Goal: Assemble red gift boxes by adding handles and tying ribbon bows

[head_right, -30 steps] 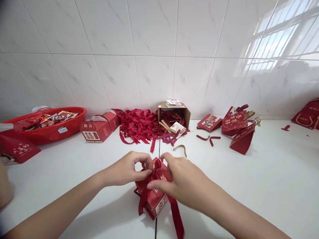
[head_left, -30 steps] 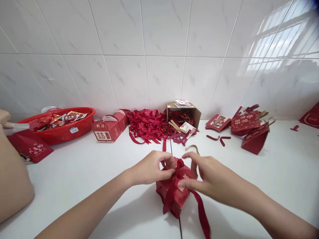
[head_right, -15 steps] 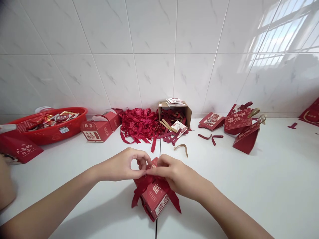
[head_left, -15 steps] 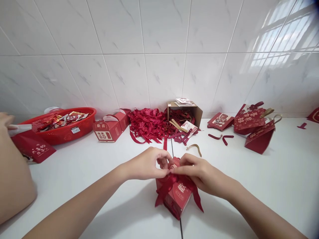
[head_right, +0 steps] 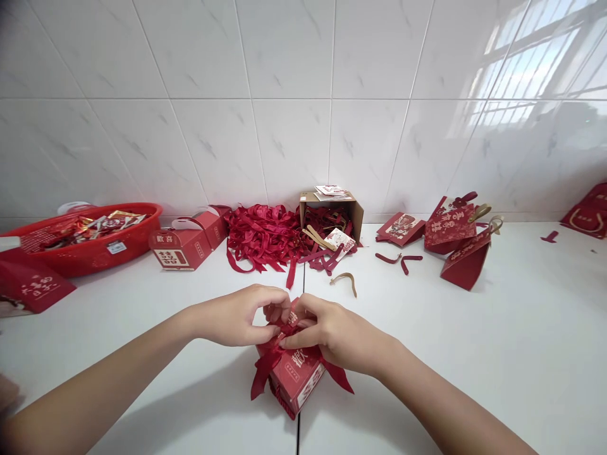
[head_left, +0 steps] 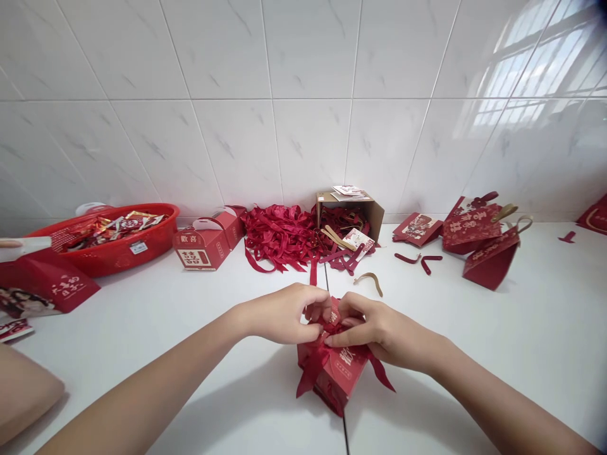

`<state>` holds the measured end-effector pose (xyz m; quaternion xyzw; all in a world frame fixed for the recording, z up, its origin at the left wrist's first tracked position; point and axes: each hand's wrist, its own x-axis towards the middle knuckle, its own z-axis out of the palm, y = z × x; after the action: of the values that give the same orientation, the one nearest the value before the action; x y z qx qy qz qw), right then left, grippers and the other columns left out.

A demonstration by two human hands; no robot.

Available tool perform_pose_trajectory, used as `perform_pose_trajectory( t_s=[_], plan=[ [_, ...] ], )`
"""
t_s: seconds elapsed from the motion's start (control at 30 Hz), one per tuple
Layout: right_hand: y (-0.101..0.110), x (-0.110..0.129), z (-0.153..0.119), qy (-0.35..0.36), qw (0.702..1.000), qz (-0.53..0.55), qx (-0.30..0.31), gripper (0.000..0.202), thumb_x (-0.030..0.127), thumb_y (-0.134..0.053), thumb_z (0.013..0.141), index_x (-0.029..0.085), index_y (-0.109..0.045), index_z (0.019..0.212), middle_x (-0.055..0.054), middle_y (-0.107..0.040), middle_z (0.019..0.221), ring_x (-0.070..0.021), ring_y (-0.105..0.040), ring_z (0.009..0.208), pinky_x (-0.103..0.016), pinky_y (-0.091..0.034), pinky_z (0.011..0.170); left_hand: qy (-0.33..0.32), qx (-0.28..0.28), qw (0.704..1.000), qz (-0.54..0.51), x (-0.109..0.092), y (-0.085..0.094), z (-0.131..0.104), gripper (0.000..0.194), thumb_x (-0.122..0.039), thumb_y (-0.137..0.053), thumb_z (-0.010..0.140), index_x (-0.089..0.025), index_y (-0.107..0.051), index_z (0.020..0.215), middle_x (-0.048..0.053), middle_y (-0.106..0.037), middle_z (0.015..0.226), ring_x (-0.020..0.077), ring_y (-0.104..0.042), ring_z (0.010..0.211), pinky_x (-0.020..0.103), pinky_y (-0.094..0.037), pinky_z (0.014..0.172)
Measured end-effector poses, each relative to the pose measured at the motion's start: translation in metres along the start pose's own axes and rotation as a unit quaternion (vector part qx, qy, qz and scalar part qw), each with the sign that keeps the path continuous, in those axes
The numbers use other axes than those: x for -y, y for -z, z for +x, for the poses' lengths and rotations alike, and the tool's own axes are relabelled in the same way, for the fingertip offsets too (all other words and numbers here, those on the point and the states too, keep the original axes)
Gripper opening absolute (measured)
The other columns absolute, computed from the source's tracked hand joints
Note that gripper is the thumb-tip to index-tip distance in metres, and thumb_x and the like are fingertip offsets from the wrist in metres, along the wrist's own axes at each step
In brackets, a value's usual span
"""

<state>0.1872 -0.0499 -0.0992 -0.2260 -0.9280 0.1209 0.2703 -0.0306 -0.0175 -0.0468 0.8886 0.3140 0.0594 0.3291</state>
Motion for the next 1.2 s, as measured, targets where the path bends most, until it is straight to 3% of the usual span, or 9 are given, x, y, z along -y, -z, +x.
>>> perform_pose_trajectory(
  t_s=[0.1,0.27,0.5,0.7,0.77,0.87,0.97,1.1,1.2],
  plan=[
    [-0.002,-0.006,0.0,0.037,0.999,0.02,-0.013,0.035,0.003,-0.053,0.084,0.022,-0.073,0.106,-0.009,-0.057,0.098,-0.0135,-0.055,0.08,-0.024,-0.049,0.068,-0.01,0.016,1.0,0.019,0.001,0.0,0.002,0.009,-0.016,-0.055,0.072,-0.019,-0.055,0.081,-0.001,-0.057,0.083,0.0144,-0.054,0.075,0.024,-0.044,0.066],
    [0.001,-0.01,0.005,0.062,0.998,0.015,0.018,0.031,0.005,-0.055,0.084,0.019,-0.073,0.104,-0.01,-0.056,0.1,-0.0135,-0.055,0.081,-0.023,-0.049,0.068,0.005,0.015,0.999,0.038,0.001,-0.001,0.003,0.014,-0.021,-0.056,0.073,-0.02,-0.047,0.084,-0.002,-0.055,0.081,0.0143,-0.051,0.072,0.024,-0.043,0.064],
    [0.012,-0.011,0.011,0.062,0.995,-0.008,0.079,0.031,0.01,-0.058,0.084,0.021,-0.071,0.109,-0.01,-0.057,0.101,-0.0135,-0.056,0.084,-0.022,-0.05,0.07,0.0,0.045,0.997,0.055,0.0,0.002,0.006,0.01,-0.022,-0.056,0.074,-0.019,-0.047,0.078,0.0,-0.053,0.084,0.0152,-0.052,0.075,0.025,-0.043,0.067],
    [0.015,-0.01,0.014,0.065,0.992,-0.027,0.101,0.03,0.011,-0.057,0.085,0.022,-0.072,0.109,-0.009,-0.056,0.097,-0.0133,-0.056,0.081,-0.022,-0.05,0.067,-0.007,0.039,0.998,0.051,0.001,0.001,0.007,0.016,-0.023,-0.058,0.072,-0.02,-0.057,0.088,0.002,-0.046,0.088,0.019,-0.049,0.087,0.029,-0.044,0.077],
    [0.015,-0.01,0.013,0.069,0.993,-0.026,0.091,0.03,0.012,-0.056,0.086,0.022,-0.072,0.109,-0.009,-0.055,0.094,-0.0128,-0.056,0.08,-0.022,-0.05,0.067,0.009,0.038,0.999,0.018,0.003,0.002,0.007,0.013,-0.024,-0.06,0.07,-0.02,-0.057,0.082,0.002,-0.043,0.09,0.0211,-0.047,0.095,0.032,-0.043,0.084],
    [0.014,-0.01,0.011,0.076,0.994,-0.008,0.076,0.03,0.011,-0.052,0.088,0.019,-0.071,0.11,-0.01,-0.055,0.099,-0.0126,-0.056,0.083,-0.023,-0.051,0.071,0.021,0.049,0.992,-0.118,0.007,0.001,0.008,0.006,-0.023,-0.056,0.068,-0.019,-0.056,0.073,0.003,-0.045,0.1,0.0231,-0.045,0.106,0.034,-0.04,0.094],
    [0.011,-0.011,0.007,0.085,0.994,0.017,0.06,0.028,0.012,-0.053,0.089,0.016,-0.071,0.11,-0.012,-0.055,0.104,-0.0138,-0.056,0.088,-0.025,-0.052,0.076,-0.016,0.06,0.963,-0.264,0.016,-0.002,0.01,0.007,-0.022,-0.059,0.07,-0.02,-0.062,0.075,0.001,-0.044,0.127,0.0238,-0.042,0.122,0.032,-0.036,0.102],
    [0.006,-0.013,0.001,0.085,0.996,0.008,0.035,0.027,0.016,-0.053,0.09,0.019,-0.071,0.11,-0.009,-0.054,0.097,-0.0125,-0.053,0.08,-0.024,-0.052,0.069,-0.06,0.02,0.96,-0.272,0.029,-0.007,0.01,0.012,-0.027,-0.072,0.073,-0.023,-0.071,0.083,0.0,-0.038,0.143,0.0247,-0.03,0.136,0.035,-0.022,0.112],
    [0.007,-0.014,0.001,0.074,0.996,0.005,0.044,0.03,0.014,-0.051,0.09,0.021,-0.07,0.112,-0.008,-0.053,0.095,-0.0121,-0.051,0.078,-0.023,-0.05,0.067,-0.057,-0.031,0.972,-0.227,0.035,-0.008,0.011,0.01,-0.031,-0.075,0.074,-0.025,-0.074,0.082,0.002,-0.047,0.138,0.0254,-0.038,0.131,0.039,-0.023,0.111]
  ],
)
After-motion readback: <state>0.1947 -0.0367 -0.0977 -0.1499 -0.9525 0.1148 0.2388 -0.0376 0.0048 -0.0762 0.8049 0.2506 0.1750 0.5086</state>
